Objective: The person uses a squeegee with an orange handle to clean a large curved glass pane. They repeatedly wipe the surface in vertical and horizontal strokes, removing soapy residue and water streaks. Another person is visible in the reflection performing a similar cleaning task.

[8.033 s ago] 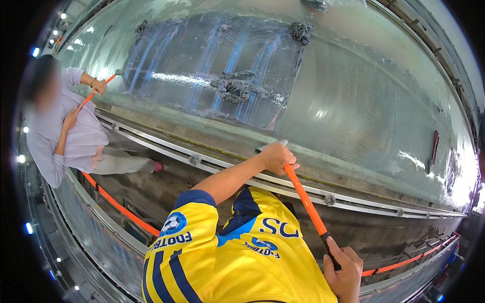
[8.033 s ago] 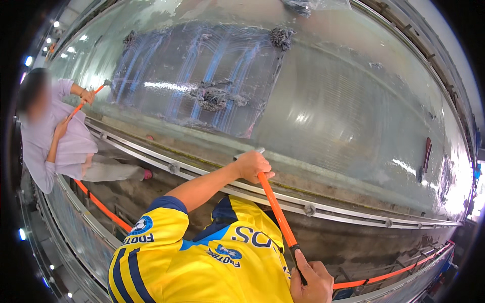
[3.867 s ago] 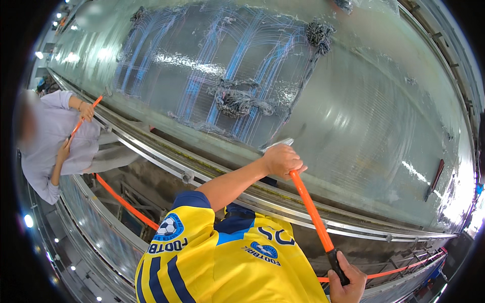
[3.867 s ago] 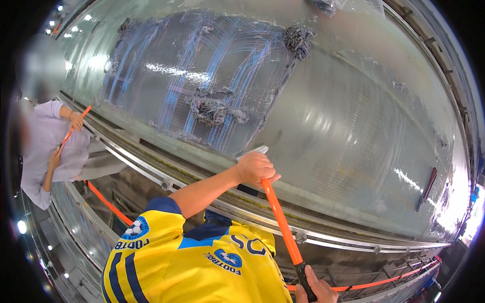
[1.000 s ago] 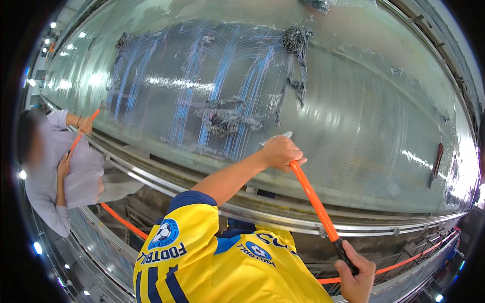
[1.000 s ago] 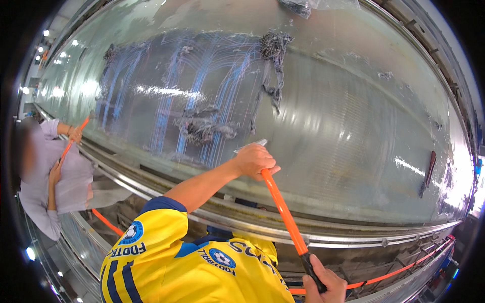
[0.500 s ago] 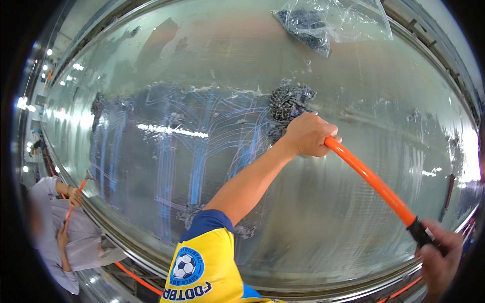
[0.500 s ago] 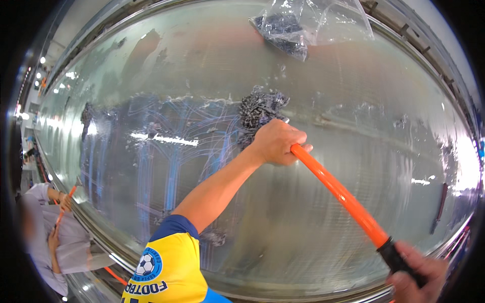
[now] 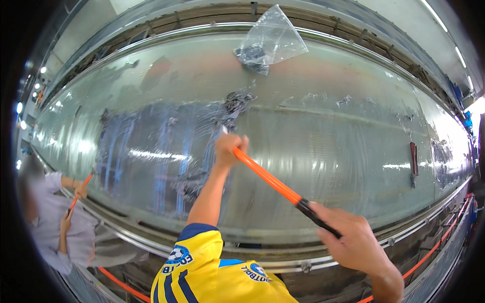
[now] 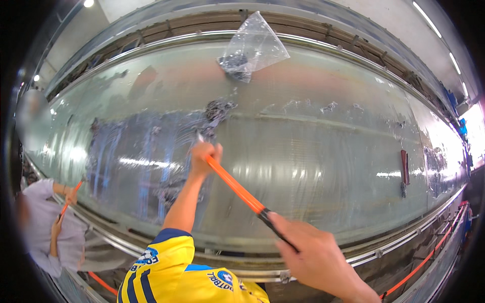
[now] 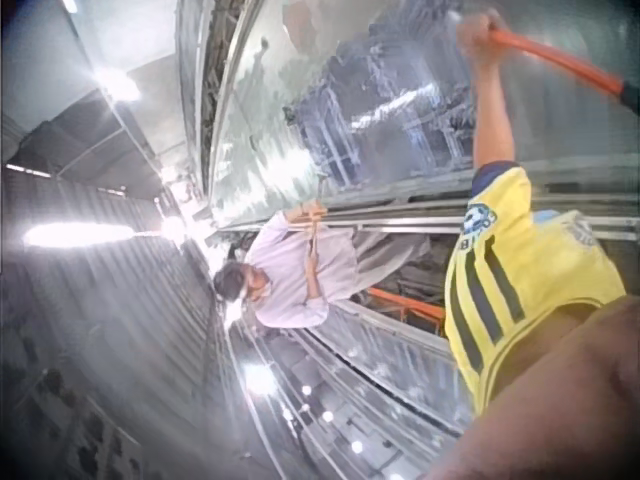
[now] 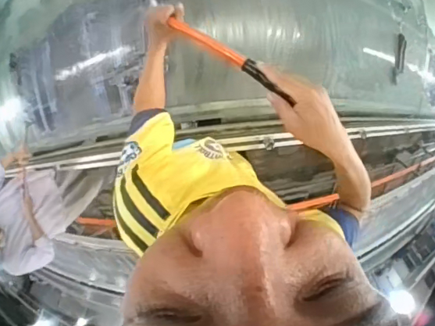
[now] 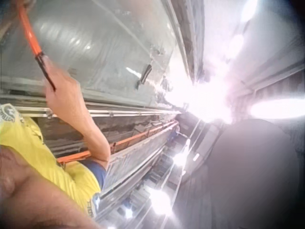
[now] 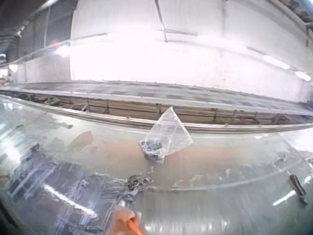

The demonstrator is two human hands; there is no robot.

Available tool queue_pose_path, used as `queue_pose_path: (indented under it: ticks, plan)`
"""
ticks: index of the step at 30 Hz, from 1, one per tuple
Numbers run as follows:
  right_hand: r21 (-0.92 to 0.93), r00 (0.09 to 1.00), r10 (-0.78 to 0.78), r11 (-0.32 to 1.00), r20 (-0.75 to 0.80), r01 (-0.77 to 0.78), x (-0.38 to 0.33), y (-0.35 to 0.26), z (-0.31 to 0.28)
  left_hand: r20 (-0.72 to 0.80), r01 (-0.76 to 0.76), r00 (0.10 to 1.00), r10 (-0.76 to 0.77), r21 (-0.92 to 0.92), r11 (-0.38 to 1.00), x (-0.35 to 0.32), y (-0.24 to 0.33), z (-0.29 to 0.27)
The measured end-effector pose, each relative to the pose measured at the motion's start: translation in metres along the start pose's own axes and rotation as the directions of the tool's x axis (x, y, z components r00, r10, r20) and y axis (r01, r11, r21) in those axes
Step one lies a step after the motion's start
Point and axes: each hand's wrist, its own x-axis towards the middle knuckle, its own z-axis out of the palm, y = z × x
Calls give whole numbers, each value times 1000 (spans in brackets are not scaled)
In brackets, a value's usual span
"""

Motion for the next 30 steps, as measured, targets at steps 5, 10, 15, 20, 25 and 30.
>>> queue_pose_path:
  ticks: [5,10,15,20,25,30]
  plan:
    - [286,908,408,862,98,-419,-179,25,26,405,85,914,12,-222,971,-134,141,-80]
    - [457,762,636,646,121,-611,-303,2,100,573,136,816,73,-314,940,-220,195,-109]
    - [381,769,590,671,245,-636,-291,-28,123,613,106,787,73,-250,963,-251,177,-135]
    - [248,828,546,791,126,-559,-262,-33,125,622,119,777,97,-296,948,-236,160,-125]
    - [102,865,488,860,117,-500,-177,-57,109,482,108,873,67,-326,939,-207,117,-104]
    - [35,835,532,840,142,-541,-103,-54,84,411,99,909,76,-388,917,-166,83,-55]
